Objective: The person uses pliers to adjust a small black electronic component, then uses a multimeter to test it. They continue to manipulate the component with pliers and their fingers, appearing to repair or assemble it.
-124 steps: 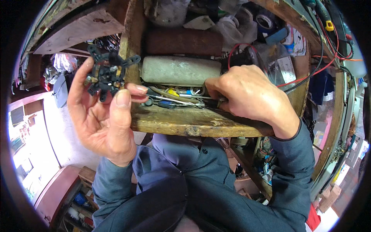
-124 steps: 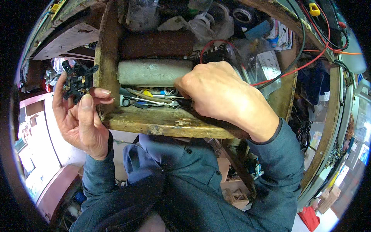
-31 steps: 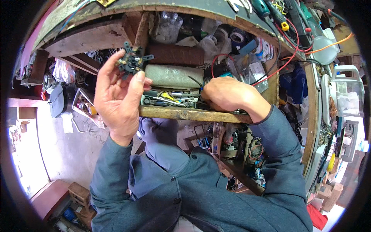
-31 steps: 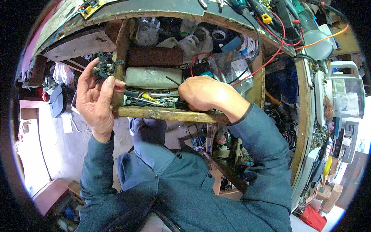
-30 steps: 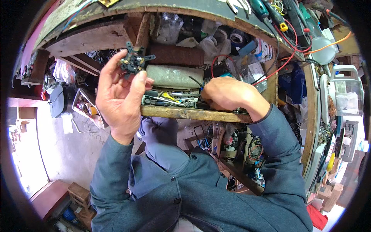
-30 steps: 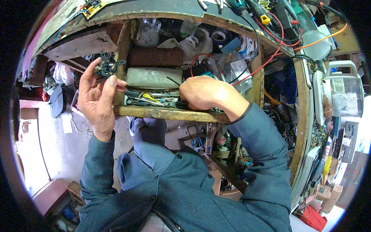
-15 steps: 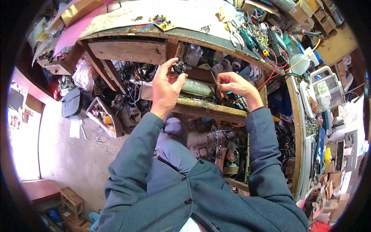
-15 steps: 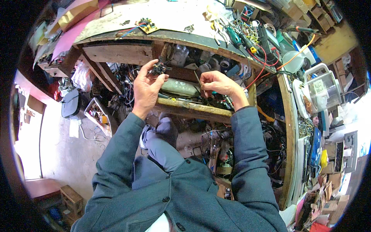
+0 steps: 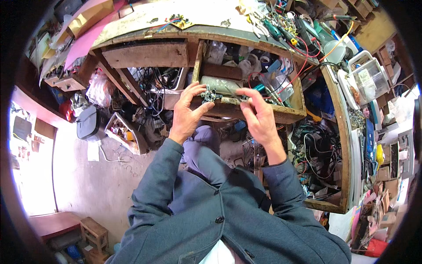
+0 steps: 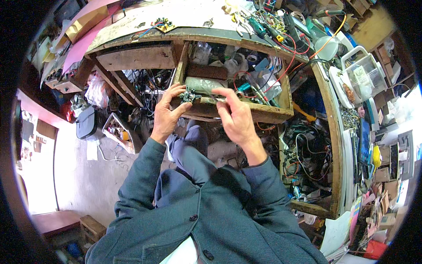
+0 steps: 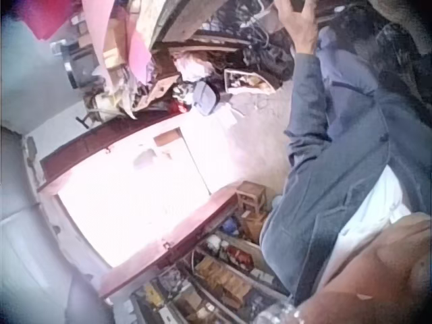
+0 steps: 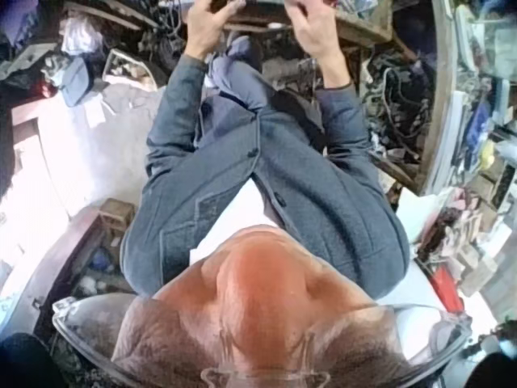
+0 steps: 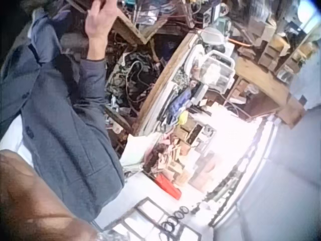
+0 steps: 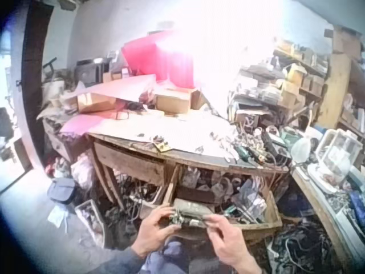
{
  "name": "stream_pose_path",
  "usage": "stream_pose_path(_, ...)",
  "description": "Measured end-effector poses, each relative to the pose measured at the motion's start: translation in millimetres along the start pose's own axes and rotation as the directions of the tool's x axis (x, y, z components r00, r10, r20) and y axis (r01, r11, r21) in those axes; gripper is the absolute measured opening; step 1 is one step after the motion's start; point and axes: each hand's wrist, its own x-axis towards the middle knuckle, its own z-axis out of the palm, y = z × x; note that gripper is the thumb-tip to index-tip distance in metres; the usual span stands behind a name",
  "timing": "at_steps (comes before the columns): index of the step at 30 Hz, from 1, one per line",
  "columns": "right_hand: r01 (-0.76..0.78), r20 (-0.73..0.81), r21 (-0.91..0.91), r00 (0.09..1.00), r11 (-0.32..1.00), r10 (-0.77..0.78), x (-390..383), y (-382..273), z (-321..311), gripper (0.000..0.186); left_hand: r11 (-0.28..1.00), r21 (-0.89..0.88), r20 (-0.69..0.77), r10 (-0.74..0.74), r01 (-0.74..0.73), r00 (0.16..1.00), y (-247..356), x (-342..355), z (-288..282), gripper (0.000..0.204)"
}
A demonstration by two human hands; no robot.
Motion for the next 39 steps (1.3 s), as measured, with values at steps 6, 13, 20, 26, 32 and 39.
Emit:
stream_pose_path(6, 0.065, 0.003, -0.045, 0.998, 0.997, -0.064, -15, 2, 18, 0.017, 1.0, 0.014, -0.021, 0.026, -0.026, 0.999, -6, 1, 1, 0.043)
stream_pose_path(13, 0.036, 0.054, -0.064, 0.998, 0.997, -0.033, -12, 2, 19, 0.015, 1.0, -0.013, -0.003, 0.019, -0.019, 1.0, -7, 3, 1, 0.042)
stream_pose_path(20, 0.044, 0.087, -0.112, 0.996, 0.993, -0.034, -11, -2, 16, 0.015, 0.999, -0.037, 0.036, 0.001, 0.0, 0.999, -3, 3, -3, 0.042)
stream_pose_path(26, 0.084, 0.086, -0.121, 0.994, 0.989, -0.074, -10, 3, 18, 0.016, 0.992, 0.116, 0.099, 0.04, -0.052, 0.994, 2, 6, -11, 0.048)
stream_pose_path(32, 0.023, 0.072, -0.037, 0.997, 0.999, -0.021, -13, 4, 21, 0.017, 0.998, 0.063, 0.161, 0.008, -0.018, 0.987, 9, 10, -15, 0.045)
stream_pose_path(39, -0.066, 0.057, 0.071, 0.996, 0.995, 0.062, -16, 11, 27, 0.015, 0.997, 0.069, 0.221, 0.027, -0.043, 0.975, 5, 14, -20, 0.042)
